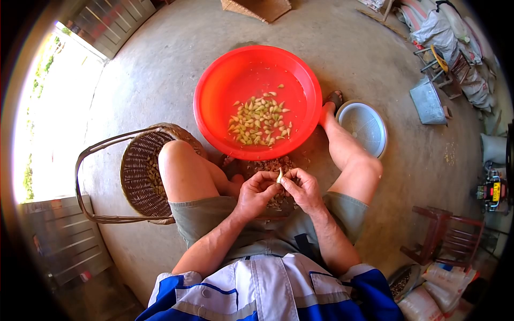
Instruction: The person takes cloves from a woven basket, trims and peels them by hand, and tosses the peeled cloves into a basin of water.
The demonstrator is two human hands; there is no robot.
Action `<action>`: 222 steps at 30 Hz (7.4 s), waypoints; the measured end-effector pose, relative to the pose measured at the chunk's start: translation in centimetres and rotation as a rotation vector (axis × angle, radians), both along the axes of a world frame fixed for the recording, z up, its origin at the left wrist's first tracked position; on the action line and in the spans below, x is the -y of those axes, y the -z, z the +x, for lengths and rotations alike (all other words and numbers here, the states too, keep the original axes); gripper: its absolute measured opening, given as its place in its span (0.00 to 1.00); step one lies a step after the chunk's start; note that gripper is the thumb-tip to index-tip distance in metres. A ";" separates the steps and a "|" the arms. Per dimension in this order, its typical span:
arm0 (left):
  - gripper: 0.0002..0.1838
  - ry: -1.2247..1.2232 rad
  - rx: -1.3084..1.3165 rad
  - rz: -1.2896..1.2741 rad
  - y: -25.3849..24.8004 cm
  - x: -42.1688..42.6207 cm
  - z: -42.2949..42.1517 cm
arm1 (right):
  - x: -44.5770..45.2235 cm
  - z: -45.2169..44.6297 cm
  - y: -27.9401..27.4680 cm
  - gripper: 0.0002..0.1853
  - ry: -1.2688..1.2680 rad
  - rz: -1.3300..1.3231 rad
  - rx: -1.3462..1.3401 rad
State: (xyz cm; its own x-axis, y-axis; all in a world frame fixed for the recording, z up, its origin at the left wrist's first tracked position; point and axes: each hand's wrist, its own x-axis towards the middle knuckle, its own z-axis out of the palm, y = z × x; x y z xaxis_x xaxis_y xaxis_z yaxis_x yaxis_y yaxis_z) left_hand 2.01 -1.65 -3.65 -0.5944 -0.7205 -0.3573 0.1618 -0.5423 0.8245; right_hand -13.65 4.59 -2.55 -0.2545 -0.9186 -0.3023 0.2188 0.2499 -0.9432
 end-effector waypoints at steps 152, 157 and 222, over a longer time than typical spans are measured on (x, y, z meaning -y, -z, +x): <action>0.15 -0.149 -0.196 0.388 -0.7 0.8 0.1 | -0.2 0.8 0.5 0.09 -0.648 0.453 -0.944; 0.18 -0.142 -0.269 0.529 -0.7 1.3 0.4 | -1.0 1.2 2.8 0.06 -0.371 -0.082 -1.167; 0.10 -0.028 0.232 0.291 3.1 0.2 -0.4 | -28.5 0.9 26.8 0.21 0.168 1.171 -0.250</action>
State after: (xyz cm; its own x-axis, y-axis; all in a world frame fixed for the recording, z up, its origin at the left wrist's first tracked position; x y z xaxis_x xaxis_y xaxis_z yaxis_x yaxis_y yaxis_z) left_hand 1.62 -1.86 -6.75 -0.4553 -0.5835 -0.6725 0.0066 -0.7575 0.6528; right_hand -12.70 33.11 -29.32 -0.5146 -0.0707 -0.8545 0.1741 0.9672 -0.1849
